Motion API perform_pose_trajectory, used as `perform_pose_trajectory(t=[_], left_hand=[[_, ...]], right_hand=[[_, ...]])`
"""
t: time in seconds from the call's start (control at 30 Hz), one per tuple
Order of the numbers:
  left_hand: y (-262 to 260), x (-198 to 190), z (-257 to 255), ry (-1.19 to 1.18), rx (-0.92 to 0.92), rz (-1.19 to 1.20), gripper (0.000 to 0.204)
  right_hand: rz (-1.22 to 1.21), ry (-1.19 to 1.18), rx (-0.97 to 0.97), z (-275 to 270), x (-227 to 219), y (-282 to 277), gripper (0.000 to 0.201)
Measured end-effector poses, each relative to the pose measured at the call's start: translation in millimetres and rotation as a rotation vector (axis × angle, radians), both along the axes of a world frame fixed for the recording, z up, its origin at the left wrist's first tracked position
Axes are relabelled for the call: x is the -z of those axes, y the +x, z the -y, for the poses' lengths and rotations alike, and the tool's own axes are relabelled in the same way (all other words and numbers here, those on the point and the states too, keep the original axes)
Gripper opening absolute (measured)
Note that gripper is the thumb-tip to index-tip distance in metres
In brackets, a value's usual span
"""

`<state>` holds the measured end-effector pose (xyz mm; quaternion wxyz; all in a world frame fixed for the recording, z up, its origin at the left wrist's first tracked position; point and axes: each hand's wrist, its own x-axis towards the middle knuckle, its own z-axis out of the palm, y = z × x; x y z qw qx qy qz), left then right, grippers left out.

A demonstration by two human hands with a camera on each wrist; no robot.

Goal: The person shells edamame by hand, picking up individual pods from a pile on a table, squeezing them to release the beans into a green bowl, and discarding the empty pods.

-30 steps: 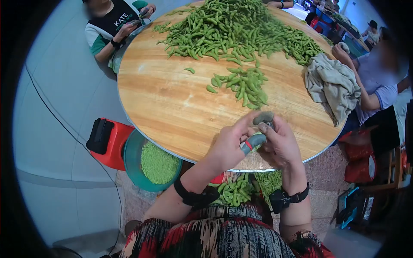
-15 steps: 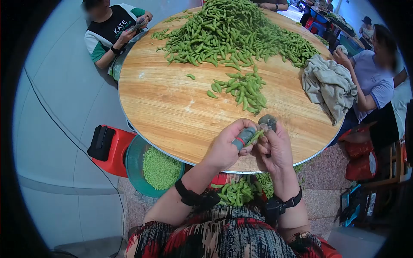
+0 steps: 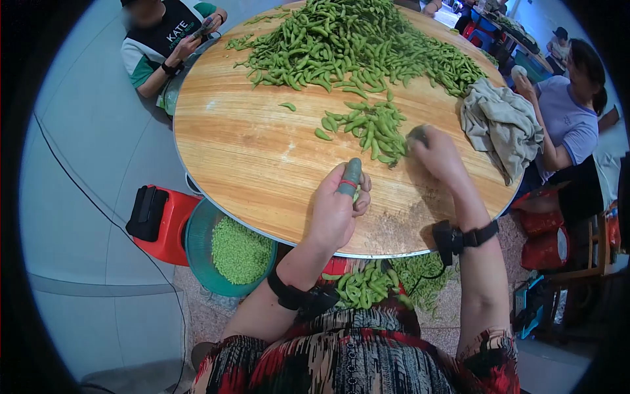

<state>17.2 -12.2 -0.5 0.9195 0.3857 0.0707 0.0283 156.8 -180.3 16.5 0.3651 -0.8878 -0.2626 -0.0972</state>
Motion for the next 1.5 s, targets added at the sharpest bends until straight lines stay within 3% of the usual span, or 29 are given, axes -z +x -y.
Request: perform_pose_trajectory(t=[0.07,0.1,0.2,0.27,0.33,0.37,0.43,0.6,0.67,0.7,0.77,1.0,1.07,1.2,1.3,1.5], left_hand=[[-1.9,-1.9,-0.8,0.007,0.007,-0.041,0.013],[-2.7,-4.3,-0.4,0.002,0.001,-0.046,0.013],[-2.9,-6.8,2.9,0.022,-0.014,-0.027,0.004],[-1.3,-4.7,3.4,0.064,-0.001,-0.002,0.014],[-0.9,0.0,3.6,0.105,0.018,-0.005,0.018],[-1.2,1.6,4.0,0.145,0.033,-0.003,0.021],[-3.5,-4.5,8.0,0.159,0.056,0.013,0.022],[-4.8,-0.3,3.6,0.218,0.075,0.034,0.017],[-5.3,0.8,2.2,0.223,0.059,0.01,0.011],[-5.4,1.3,2.5,0.223,0.056,0.009,0.011],[-5.0,2.2,4.4,0.309,0.031,0.067,0.01],[-5.7,4.0,6.2,0.595,-0.06,0.116,0.008],[-5.5,7.5,6.4,0.775,-0.114,0.171,0.007],[-8.7,-0.3,4.6,0.804,-0.046,0.135,0.009],[-7.6,-2.1,1.6,0.365,0.142,0.205,0.012],[-6.7,-1.5,-0.4,0.21,0.283,0.13,0.015]], right_hand=[[-0.024,-0.228,-0.039,-14.7,1.7,-3.3,0.022],[-0.048,-0.217,-0.122,-17.8,-1.8,-14.9,0.022],[-0.097,-0.28,-0.096,-20.0,-7.9,-44.6,0.021],[-0.074,-0.301,-0.086,-14.0,-7.3,-55.0,0.02],[-0.047,-0.036,-0.046,-7.0,-4.3,-63.4,0.018],[-0.051,-0.038,-0.047,-4.7,-6.3,-69.4,0.018],[-0.345,0.2,-0.085,-3.9,-15.2,-83.6,0.016],[-0.411,0.408,-0.223,-13.8,-12.0,-111.9,0.017],[-0.955,0.528,-0.177,-12.0,-24.4,-118.4,0.027],[-0.956,0.527,-0.18,-10.3,-21.3,-119.6,0.027],[-1.135,0.687,-0.368,-5.4,-13.6,-120.1,0.036],[-1.22,0.782,-0.417,-4.8,-8.7,-120.8,0.033],[-1.216,0.735,-0.329,-5.3,-10.8,-120.8,0.028],[-1.303,0.884,-0.371,-7.6,-3.3,-122.7,0.021],[-1.39,0.947,-0.405,-7.4,-6.0,-125.6,0.017],[-1.472,0.968,-0.384,-4.9,-13.7,-126.6,0.016]])
